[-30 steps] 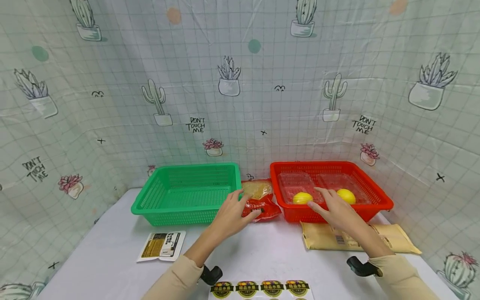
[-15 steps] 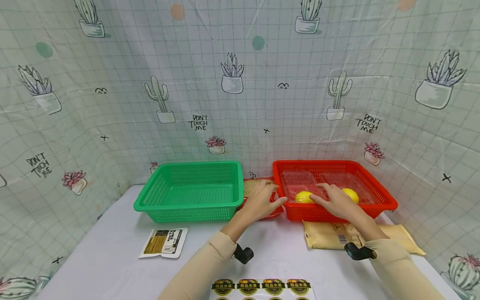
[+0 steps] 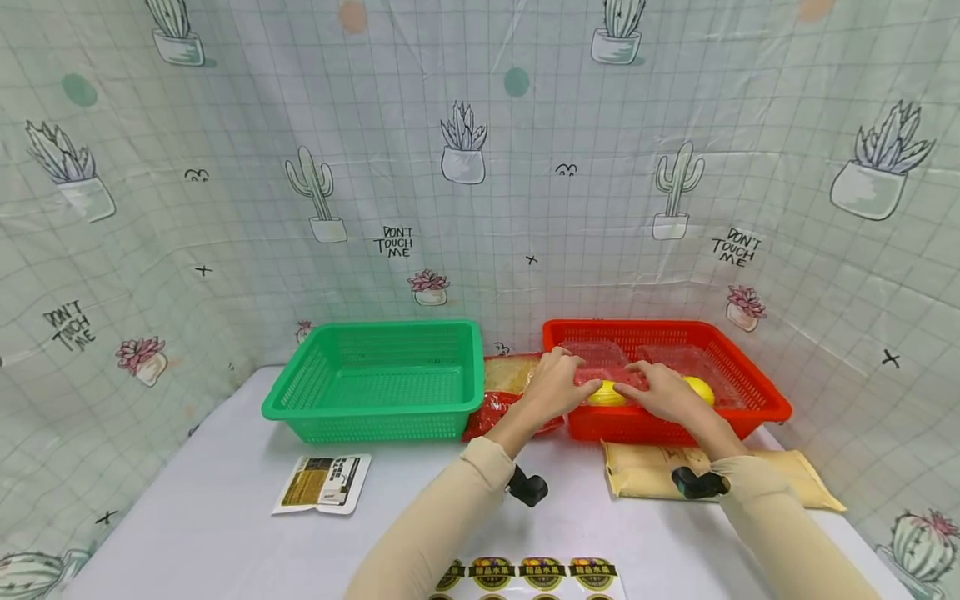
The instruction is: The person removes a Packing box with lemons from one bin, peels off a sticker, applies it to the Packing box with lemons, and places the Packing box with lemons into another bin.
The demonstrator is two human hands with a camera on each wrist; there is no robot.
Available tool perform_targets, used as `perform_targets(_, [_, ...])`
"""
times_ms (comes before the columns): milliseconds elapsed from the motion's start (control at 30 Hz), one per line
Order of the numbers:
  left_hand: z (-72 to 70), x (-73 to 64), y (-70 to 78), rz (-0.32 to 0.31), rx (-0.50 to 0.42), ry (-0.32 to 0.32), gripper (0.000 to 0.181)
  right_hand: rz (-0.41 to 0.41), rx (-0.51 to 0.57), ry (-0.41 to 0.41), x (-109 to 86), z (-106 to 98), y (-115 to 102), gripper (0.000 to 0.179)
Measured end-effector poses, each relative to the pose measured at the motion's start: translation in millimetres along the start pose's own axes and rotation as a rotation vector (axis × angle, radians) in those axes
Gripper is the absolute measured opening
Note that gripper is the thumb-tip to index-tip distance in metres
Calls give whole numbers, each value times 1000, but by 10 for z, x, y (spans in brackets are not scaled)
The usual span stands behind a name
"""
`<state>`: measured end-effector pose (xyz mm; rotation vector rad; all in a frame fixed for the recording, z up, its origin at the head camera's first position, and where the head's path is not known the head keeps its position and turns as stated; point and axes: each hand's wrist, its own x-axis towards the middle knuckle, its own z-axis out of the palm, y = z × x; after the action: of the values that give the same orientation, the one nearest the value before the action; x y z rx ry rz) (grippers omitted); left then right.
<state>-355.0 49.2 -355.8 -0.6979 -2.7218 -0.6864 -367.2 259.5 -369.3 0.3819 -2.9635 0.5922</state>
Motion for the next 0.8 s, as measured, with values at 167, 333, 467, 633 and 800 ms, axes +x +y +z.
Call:
perform_targets(167, [22, 107, 169, -72, 42, -96, 50, 25, 5, -16, 46, 7, 27, 66])
perform_targets(333, [50, 186, 316, -151, 28, -162, 52, 28, 12, -18, 93, 16, 10, 64])
perform_targets(467, [97, 225, 406, -268, 0, -199, 40, 47, 11, -46, 120, -2, -3, 61])
perform_targets(633, [255, 252, 495, -360, -2, -216, 25, 60, -13, -104, 102, 0, 74, 60])
perform_targets(800, [332, 281, 514, -373, 25, -204, 32, 23, 13, -113, 151, 22, 97, 57])
